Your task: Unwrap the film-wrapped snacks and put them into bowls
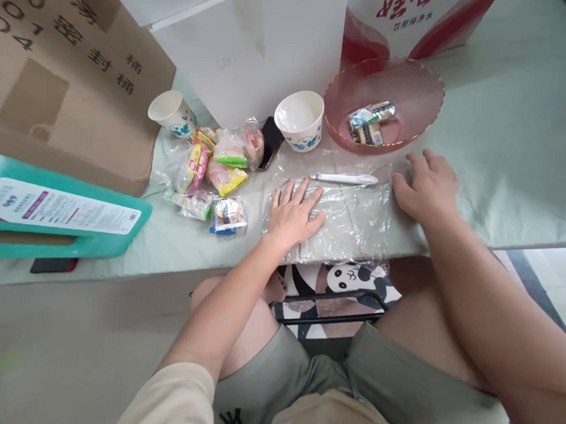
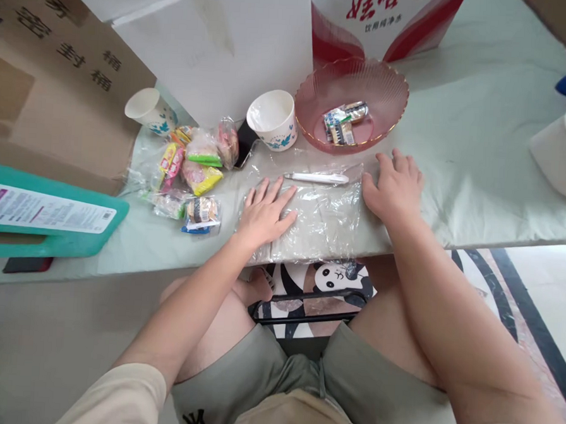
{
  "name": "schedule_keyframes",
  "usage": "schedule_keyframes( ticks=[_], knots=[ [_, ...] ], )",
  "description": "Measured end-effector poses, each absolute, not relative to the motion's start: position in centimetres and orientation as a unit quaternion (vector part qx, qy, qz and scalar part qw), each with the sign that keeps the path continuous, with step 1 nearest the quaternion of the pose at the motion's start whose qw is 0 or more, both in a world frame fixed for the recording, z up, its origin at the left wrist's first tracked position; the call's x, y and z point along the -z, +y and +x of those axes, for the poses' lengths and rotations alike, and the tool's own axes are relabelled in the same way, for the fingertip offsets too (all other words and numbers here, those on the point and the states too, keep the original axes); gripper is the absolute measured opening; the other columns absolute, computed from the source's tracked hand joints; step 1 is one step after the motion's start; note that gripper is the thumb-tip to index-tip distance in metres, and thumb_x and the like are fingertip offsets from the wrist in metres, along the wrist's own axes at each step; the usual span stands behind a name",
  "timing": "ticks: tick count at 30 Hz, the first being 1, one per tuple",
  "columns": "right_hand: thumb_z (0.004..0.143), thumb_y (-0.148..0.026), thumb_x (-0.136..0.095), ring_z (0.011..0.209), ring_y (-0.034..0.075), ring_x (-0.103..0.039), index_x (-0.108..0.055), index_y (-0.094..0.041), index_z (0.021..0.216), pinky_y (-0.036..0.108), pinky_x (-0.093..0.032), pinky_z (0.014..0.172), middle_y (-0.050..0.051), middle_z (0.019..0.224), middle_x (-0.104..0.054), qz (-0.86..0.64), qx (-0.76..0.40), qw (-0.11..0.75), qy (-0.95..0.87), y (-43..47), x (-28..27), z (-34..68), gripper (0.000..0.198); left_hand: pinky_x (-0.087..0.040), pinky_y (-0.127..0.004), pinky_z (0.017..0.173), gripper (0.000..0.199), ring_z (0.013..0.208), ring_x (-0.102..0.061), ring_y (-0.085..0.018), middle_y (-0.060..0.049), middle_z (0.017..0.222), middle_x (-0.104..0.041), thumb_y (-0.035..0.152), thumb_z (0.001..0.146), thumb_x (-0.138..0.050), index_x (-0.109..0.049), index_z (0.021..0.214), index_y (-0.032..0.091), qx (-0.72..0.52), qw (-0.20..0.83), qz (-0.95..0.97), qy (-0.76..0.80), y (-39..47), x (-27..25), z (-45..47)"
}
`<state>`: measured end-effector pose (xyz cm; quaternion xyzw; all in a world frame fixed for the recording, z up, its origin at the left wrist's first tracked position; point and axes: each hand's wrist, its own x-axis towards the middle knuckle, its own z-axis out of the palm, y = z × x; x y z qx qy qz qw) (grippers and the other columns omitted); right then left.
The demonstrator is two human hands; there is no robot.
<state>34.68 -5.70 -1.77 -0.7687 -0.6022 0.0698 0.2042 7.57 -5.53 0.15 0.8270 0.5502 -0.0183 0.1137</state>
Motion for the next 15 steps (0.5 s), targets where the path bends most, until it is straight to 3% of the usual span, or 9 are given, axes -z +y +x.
schedule_keyframes(
  ticks=[3, 8, 15],
  knots=[
    [0.093, -0.035, -0.049, 0.144, 0.037, -0.043, -0.055, -0.016, 0.141, 0.058, -0.035, 0.116, 0.019, 0.154, -0.048, -0.725, -0.066, 0.236, -0.644, -6.3, 2.2, 33.7, 0.052, -0.015, -0.055, 0.129, 0.061, 0.159, -0.017, -0.032, 0.003, 0.171, -0.024, 0.054, 0.099, -0.039, -0.036, 0.158, 0.037, 0.024, 0.099, 0.829, 0.550, -5.8, 0.0, 7.7],
    [0.095, -0.035, -0.045, 0.142, 0.036, -0.046, -0.056, -0.019, 0.141, 0.058, -0.035, 0.115, 0.015, 0.154, -0.050, -0.717, -0.058, 0.173, -0.673, -7.2, 2.2, 32.0, 0.049, -0.015, -0.054, 0.129, 0.062, 0.158, -0.018, -0.031, 0.003, 0.171, -0.024, 0.054, 0.099, -0.038, -0.036, 0.158, 0.036, 0.016, 0.089, 0.831, 0.549, -6.0, 0.4, 7.8],
    [0.098, -0.034, -0.039, 0.136, 0.036, -0.050, -0.059, -0.022, 0.138, 0.057, -0.038, 0.111, 0.014, 0.150, -0.055, -0.706, -0.038, 0.160, -0.689, -7.6, 1.6, 32.2, 0.047, -0.016, -0.054, 0.128, 0.060, 0.158, -0.020, -0.030, 0.002, 0.170, -0.028, 0.051, 0.098, -0.039, -0.040, 0.156, 0.036, -0.002, 0.092, 0.831, 0.549, -6.2, 0.5, 7.8]
  ],
)
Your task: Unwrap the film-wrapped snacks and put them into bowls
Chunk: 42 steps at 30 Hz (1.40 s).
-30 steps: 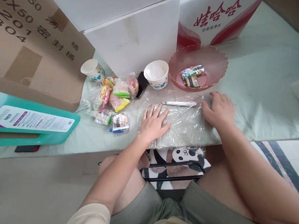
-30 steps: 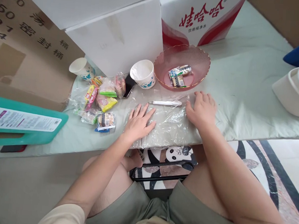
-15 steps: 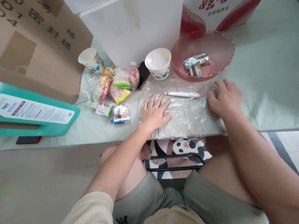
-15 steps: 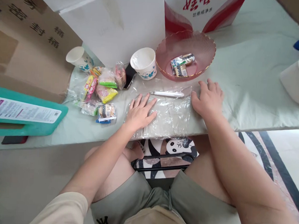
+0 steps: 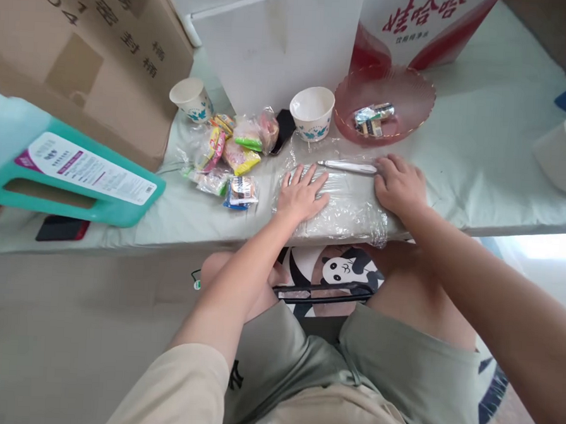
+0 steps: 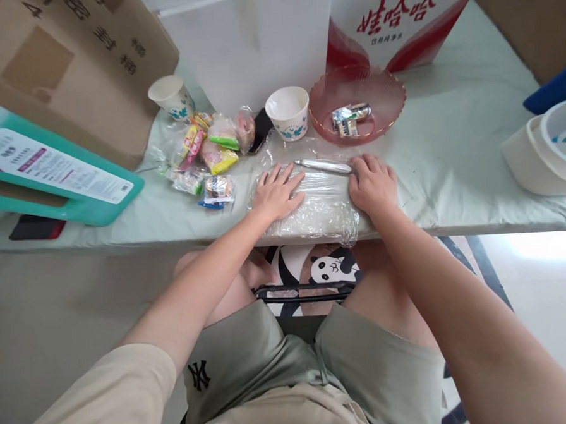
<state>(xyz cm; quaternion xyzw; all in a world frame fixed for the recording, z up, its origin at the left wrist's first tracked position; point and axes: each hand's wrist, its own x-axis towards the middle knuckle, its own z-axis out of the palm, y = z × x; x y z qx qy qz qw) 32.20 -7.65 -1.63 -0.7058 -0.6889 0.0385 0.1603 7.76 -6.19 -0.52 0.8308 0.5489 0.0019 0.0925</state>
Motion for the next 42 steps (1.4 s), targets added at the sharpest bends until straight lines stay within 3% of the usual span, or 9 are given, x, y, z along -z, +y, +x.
schedule_keyframes(
  ticks=[7, 42],
  knots=[
    [0.099, -0.034, -0.036, 0.136, 0.035, -0.050, -0.062, -0.022, 0.135, 0.056, -0.036, 0.112, 0.013, 0.147, -0.058, -0.702, -0.031, 0.165, -0.692, -7.72, 1.74, 32.33, 0.047, -0.013, -0.056, 0.128, 0.060, 0.159, -0.017, -0.030, 0.002, 0.171, -0.026, 0.051, 0.099, -0.038, -0.039, 0.157, 0.036, -0.008, 0.101, 0.828, 0.552, -6.18, 0.60, 7.83],
    [0.097, -0.030, -0.039, 0.136, 0.033, -0.053, -0.066, -0.021, 0.128, 0.056, -0.039, 0.111, 0.013, 0.142, -0.063, -0.702, -0.035, 0.196, -0.684, -7.58, 1.55, 31.77, 0.042, -0.023, -0.058, 0.126, 0.058, 0.156, -0.028, -0.032, -0.002, 0.167, -0.034, 0.048, 0.097, -0.042, -0.045, 0.154, 0.034, -0.020, 0.064, 0.835, 0.546, -6.37, 0.04, 7.50]
  ],
)
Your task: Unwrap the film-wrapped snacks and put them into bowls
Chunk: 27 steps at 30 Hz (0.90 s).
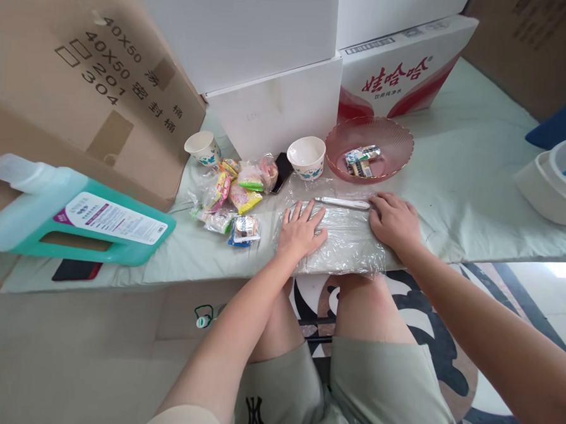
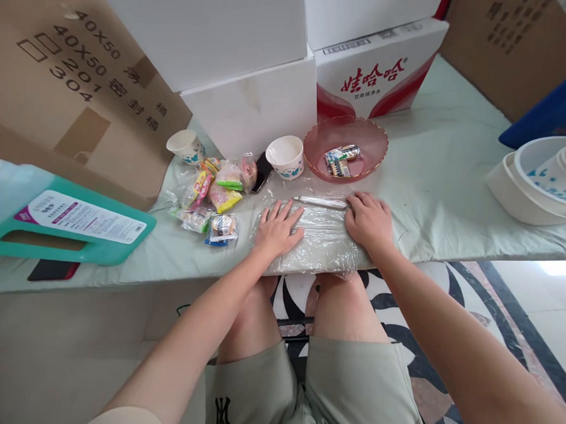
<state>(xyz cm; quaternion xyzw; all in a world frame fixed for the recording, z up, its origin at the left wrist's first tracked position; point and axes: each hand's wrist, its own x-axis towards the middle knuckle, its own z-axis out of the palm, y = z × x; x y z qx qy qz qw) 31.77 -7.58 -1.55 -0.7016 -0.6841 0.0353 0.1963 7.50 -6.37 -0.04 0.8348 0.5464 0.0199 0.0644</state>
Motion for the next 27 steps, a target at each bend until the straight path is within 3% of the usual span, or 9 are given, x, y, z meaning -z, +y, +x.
schedule_keyframes(
  ticks=[15, 19, 23, 27],
  knots=[
    [0.090, -0.027, -0.041, 0.126, 0.033, -0.057, -0.069, -0.023, 0.127, 0.054, -0.043, 0.108, 0.012, 0.136, -0.065, -0.701, -0.029, 0.191, -0.686, -7.3, 2.1, 32.4, 0.046, -0.021, -0.057, 0.127, 0.063, 0.159, -0.017, -0.034, -0.002, 0.171, -0.026, 0.046, 0.096, -0.051, -0.040, 0.157, 0.033, -0.020, 0.140, 0.841, 0.523, -5.2, -0.2, 5.6],
    [0.091, -0.026, -0.042, 0.126, 0.032, -0.056, -0.068, -0.025, 0.128, 0.055, -0.043, 0.108, 0.012, 0.136, -0.064, -0.705, -0.033, 0.195, -0.681, -7.3, 1.9, 32.4, 0.045, -0.033, -0.051, 0.125, 0.054, 0.153, -0.034, -0.031, -0.010, 0.161, -0.045, 0.035, 0.092, -0.057, -0.055, 0.145, 0.023, -0.109, 0.120, 0.862, 0.480, -7.1, -1.0, 3.1],
    [0.090, -0.024, -0.044, 0.126, 0.032, -0.056, -0.068, -0.027, 0.128, 0.054, -0.042, 0.110, 0.011, 0.137, -0.063, -0.705, -0.046, 0.200, -0.679, -7.2, 2.1, 32.4, 0.045, -0.041, -0.055, 0.119, 0.053, 0.142, -0.049, -0.036, -0.011, 0.141, -0.062, 0.041, 0.078, -0.074, -0.066, 0.128, 0.025, -0.125, 0.096, 0.912, 0.378, -11.9, -0.8, 1.5],
    [0.092, -0.027, -0.044, 0.127, 0.033, -0.056, -0.063, -0.026, 0.136, 0.053, -0.041, 0.111, 0.013, 0.143, -0.058, -0.715, -0.051, 0.216, -0.663, -6.9, 1.9, 32.4, 0.047, -0.051, -0.049, 0.111, 0.027, 0.132, -0.060, -0.029, -0.009, 0.127, -0.070, 0.015, 0.086, -0.061, -0.071, 0.109, 0.024, -0.134, 0.052, 0.915, 0.376, -14.5, 0.3, 0.7]
  ],
)
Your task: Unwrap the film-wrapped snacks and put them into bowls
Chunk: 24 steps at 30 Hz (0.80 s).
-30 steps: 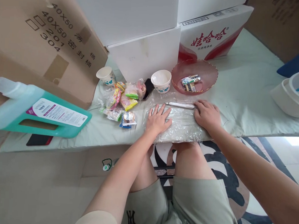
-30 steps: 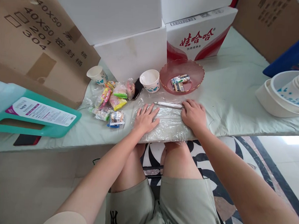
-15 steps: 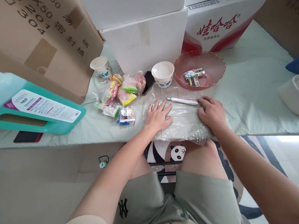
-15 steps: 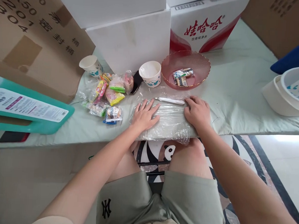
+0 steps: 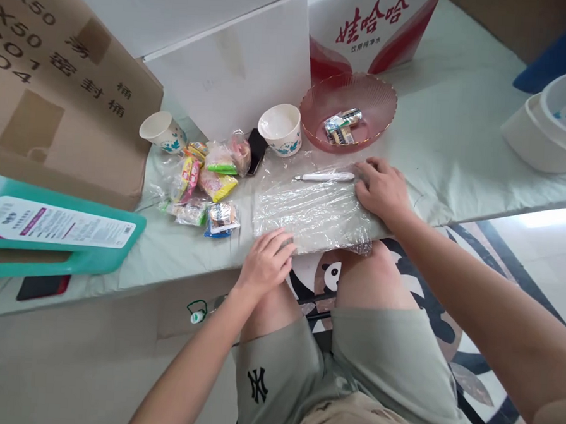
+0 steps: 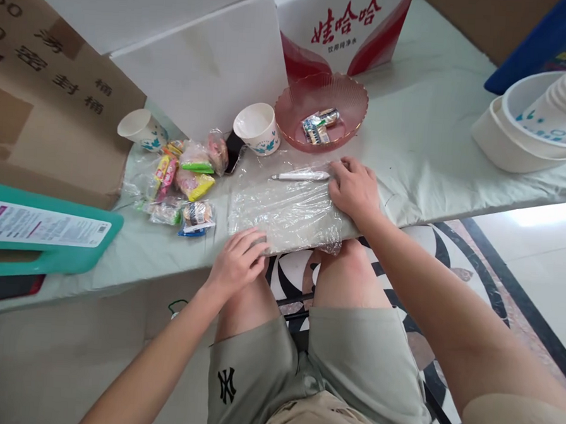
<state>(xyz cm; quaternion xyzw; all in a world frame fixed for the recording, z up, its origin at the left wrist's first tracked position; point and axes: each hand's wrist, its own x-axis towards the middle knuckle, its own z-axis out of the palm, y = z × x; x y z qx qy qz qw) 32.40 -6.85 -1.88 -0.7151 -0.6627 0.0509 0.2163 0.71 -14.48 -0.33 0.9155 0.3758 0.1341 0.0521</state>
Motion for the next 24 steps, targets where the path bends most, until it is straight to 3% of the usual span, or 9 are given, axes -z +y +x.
schedule_keyframes(
  ticks=[3, 7, 9, 11, 13, 16, 19, 24],
  knots=[
    [0.092, -0.029, -0.044, 0.129, 0.032, -0.056, -0.059, -0.020, 0.139, 0.051, -0.041, 0.113, 0.016, 0.146, -0.055, -0.712, -0.045, 0.244, -0.657, -8.0, 0.9, 32.5, 0.050, -0.058, -0.044, 0.101, 0.018, 0.119, -0.068, -0.027, -0.009, 0.114, -0.076, 0.011, 0.086, -0.057, -0.070, 0.091, 0.021, -0.181, 0.052, 0.907, 0.378, -14.4, 0.9, 0.6],
    [0.084, -0.016, -0.045, 0.128, 0.028, -0.059, -0.063, -0.023, 0.131, 0.046, -0.048, 0.107, 0.012, 0.136, -0.063, -0.602, -0.078, 0.274, -0.746, -13.9, 0.3, 32.7, 0.051, -0.062, -0.040, 0.093, 0.019, 0.106, -0.074, -0.023, -0.006, 0.102, -0.078, 0.009, 0.086, -0.054, -0.066, 0.080, 0.022, -0.222, 0.091, 0.891, 0.386, -14.5, 0.6, 0.9],
    [0.079, -0.011, -0.047, 0.131, 0.029, -0.058, -0.065, -0.027, 0.124, 0.050, -0.047, 0.109, 0.009, 0.129, -0.068, -0.535, -0.085, 0.290, -0.789, -17.7, 1.0, 32.6, 0.050, -0.064, -0.036, 0.086, 0.018, 0.097, -0.075, -0.020, -0.005, 0.097, -0.078, 0.010, 0.087, -0.053, -0.065, 0.080, 0.022, -0.250, 0.120, 0.876, 0.395, -14.9, 0.2, 1.1],
    [0.080, -0.011, -0.052, 0.142, 0.034, -0.048, -0.064, -0.030, 0.127, 0.057, -0.043, 0.112, 0.009, 0.142, -0.062, -0.530, -0.094, 0.266, -0.800, -20.6, 2.2, 32.1, 0.052, -0.064, -0.034, 0.080, 0.017, 0.091, -0.075, -0.018, -0.005, 0.095, -0.078, 0.012, 0.088, -0.052, -0.064, 0.081, 0.022, -0.275, 0.150, 0.862, 0.399, -15.3, -0.3, 1.4],
    [0.083, -0.015, -0.057, 0.144, 0.037, -0.046, -0.066, -0.031, 0.124, 0.062, -0.042, 0.111, 0.009, 0.146, -0.060, -0.555, -0.094, 0.272, -0.781, -22.0, 3.4, 31.5, 0.044, -0.064, -0.033, 0.081, 0.016, 0.091, -0.075, -0.018, -0.005, 0.094, -0.078, 0.013, 0.089, -0.052, -0.063, 0.081, 0.023, -0.293, 0.169, 0.856, 0.390, -15.6, -0.6, 1.6],
    [0.089, -0.020, -0.060, 0.133, 0.036, -0.058, -0.072, -0.029, 0.100, 0.059, -0.048, 0.107, 0.009, 0.128, -0.071, -0.585, -0.092, 0.369, -0.717, -22.0, 4.1, 30.4, 0.019, -0.062, -0.041, 0.095, 0.011, 0.108, -0.073, -0.022, -0.007, 0.108, -0.078, 0.016, 0.086, -0.058, -0.066, 0.092, 0.022, -0.269, 0.152, 0.881, 0.359, -15.5, -0.7, 1.5],
    [0.090, -0.019, -0.060, 0.121, 0.032, -0.067, -0.070, -0.028, 0.089, 0.055, -0.056, 0.100, 0.007, 0.108, -0.077, -0.580, -0.104, 0.482, -0.648, -21.4, 3.4, 29.9, 0.014, -0.056, -0.049, 0.105, 0.029, 0.125, -0.066, -0.028, -0.010, 0.126, -0.073, 0.015, 0.083, -0.063, -0.066, 0.111, 0.021, -0.212, 0.093, 0.905, 0.358, -15.2, -0.5, 0.6],
    [0.086, -0.014, -0.062, 0.108, 0.031, -0.073, -0.068, -0.030, 0.087, 0.056, -0.059, 0.096, 0.003, 0.087, -0.077, -0.555, -0.113, 0.534, -0.628, -22.0, 1.4, 30.7, 0.017, -0.060, -0.046, 0.098, 0.019, 0.113, -0.072, -0.026, -0.007, 0.108, -0.078, 0.007, 0.088, -0.055, -0.068, 0.088, 0.021, -0.266, 0.051, 0.880, 0.390, -15.0, 0.0, -1.3]
  ],
)
